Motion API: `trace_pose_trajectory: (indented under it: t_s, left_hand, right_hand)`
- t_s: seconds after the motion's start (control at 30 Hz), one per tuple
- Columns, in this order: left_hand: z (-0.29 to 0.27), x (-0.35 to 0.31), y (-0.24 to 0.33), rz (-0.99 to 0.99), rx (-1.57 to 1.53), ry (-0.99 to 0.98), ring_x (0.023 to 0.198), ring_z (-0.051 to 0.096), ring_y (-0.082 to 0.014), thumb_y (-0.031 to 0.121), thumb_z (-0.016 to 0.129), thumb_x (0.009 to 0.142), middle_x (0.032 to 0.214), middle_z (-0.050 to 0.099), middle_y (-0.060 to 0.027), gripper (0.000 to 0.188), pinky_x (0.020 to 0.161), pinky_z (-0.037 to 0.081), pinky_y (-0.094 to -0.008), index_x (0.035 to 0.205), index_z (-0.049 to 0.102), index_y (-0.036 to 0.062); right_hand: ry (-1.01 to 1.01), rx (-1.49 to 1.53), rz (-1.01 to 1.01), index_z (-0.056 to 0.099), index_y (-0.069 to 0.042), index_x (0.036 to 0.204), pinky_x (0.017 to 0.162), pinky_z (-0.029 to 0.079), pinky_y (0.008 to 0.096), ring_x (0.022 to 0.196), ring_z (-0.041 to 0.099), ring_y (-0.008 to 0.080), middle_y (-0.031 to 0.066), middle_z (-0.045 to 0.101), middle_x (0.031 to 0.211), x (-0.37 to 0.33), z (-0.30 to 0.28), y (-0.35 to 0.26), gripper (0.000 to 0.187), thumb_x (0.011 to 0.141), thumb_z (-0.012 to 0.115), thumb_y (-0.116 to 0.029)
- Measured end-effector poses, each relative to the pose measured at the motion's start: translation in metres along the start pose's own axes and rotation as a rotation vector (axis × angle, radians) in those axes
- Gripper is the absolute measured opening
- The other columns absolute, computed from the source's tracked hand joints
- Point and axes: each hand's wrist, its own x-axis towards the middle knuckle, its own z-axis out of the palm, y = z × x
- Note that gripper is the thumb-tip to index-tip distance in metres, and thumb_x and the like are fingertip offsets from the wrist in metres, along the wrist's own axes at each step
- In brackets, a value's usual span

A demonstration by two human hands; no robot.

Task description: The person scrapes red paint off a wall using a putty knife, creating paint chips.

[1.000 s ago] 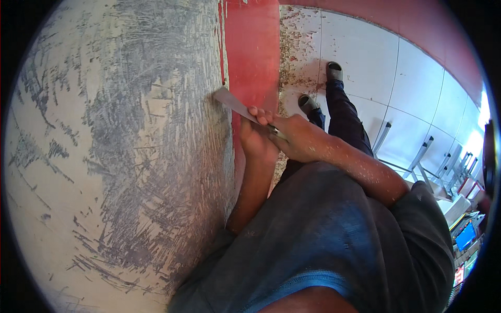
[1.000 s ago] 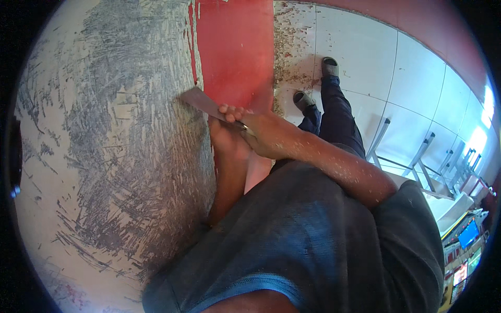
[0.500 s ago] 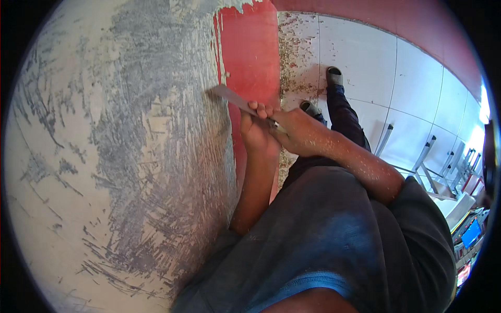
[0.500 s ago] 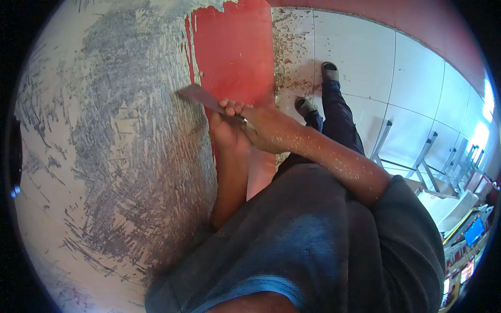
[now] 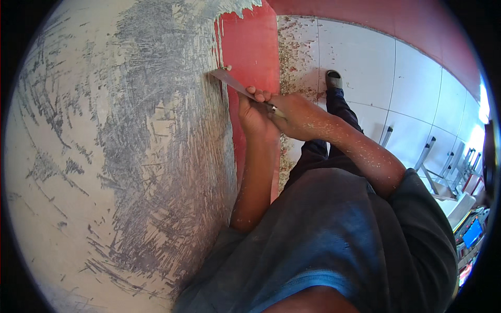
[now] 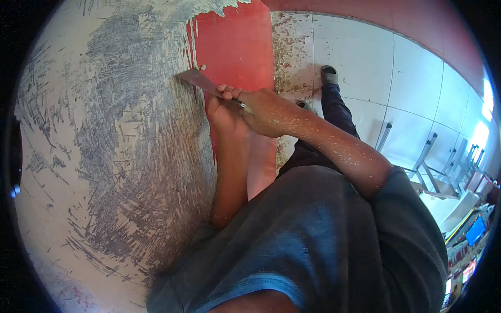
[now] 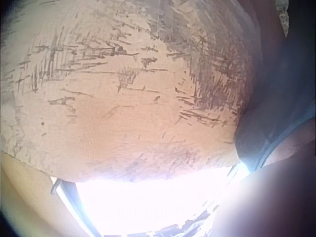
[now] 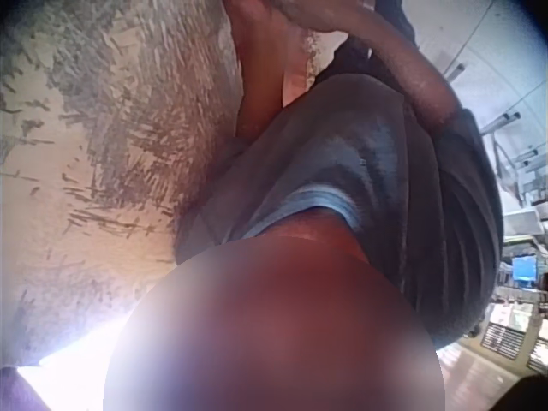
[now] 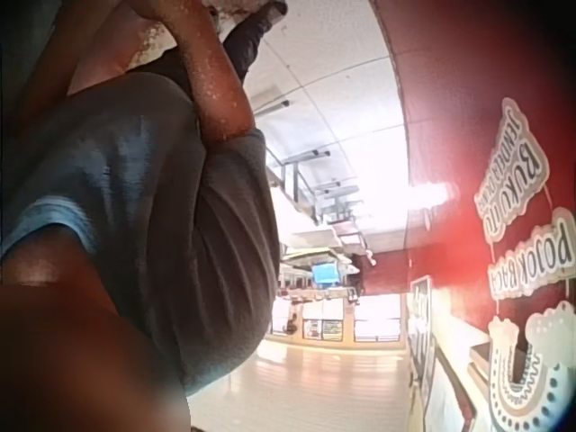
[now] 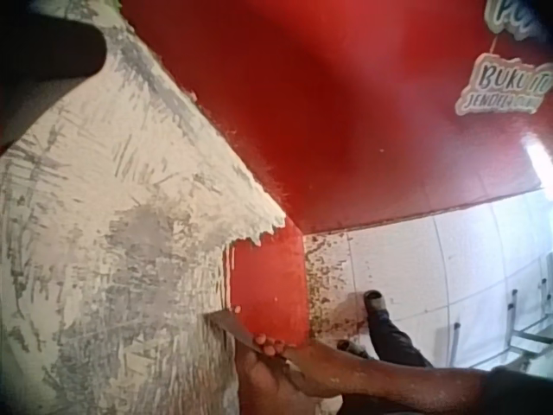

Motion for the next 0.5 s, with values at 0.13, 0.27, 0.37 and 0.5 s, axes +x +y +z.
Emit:
trace_pose_trajectory:
  t_s: [0.13, 0.27, 0.37, 0.5]
  left_hand:
    - [0.000, 0.011, 0.003, -0.061, -0.069, -0.045, 0.064, 0.048, -0.0153, 0.018, 0.043, 0.088, 0.062, 0.048, 0.0003, 0.017, 0.068, 0.043, -0.0320, 0.075, 0.050, 0.0098]
    - [0.003, 0.032, 0.014, -0.015, 0.016, -0.054, 0.063, 0.048, -0.0148, 0.019, 0.042, 0.089, 0.061, 0.047, 0.0009, 0.019, 0.067, 0.044, -0.0314, 0.075, 0.051, 0.0101]
    - [0.020, 0.023, -0.002, 0.053, 0.074, 0.057, 0.063, 0.049, -0.0144, 0.021, 0.042, 0.091, 0.060, 0.046, 0.0014, 0.021, 0.066, 0.044, -0.0301, 0.075, 0.050, 0.0108]
    - [0.022, 0.038, 0.003, 0.035, 0.083, 0.026, 0.062, 0.049, -0.0145, 0.021, 0.042, 0.091, 0.058, 0.046, 0.0016, 0.021, 0.065, 0.044, -0.0296, 0.074, 0.050, 0.0118]
  right_hand:
    - [0.005, 0.011, -0.030, 0.048, 0.002, 0.103, 0.070, 0.047, 0.0458, 0.082, 0.058, 0.0421, 0.0257, 0.058, 0.086, 0.010, -0.003, 0.009, 0.025, 0.081, 0.051, -0.009]
    - [0.017, -0.006, -0.076, 0.047, 0.001, 0.105, 0.071, 0.047, 0.0456, 0.084, 0.057, 0.0423, 0.0252, 0.058, 0.087, 0.022, -0.004, 0.006, 0.026, 0.081, 0.052, -0.009]
    - [0.062, 0.047, -0.086, 0.047, 0.000, 0.106, 0.072, 0.046, 0.0461, 0.085, 0.057, 0.0425, 0.0251, 0.058, 0.089, 0.021, -0.013, 0.007, 0.027, 0.081, 0.052, -0.009]
    - [-0.065, -0.054, -0.045, 0.046, -0.002, 0.111, 0.073, 0.046, 0.0465, 0.087, 0.056, 0.0423, 0.0254, 0.058, 0.093, 0.039, -0.020, 0.016, 0.030, 0.082, 0.051, -0.010]
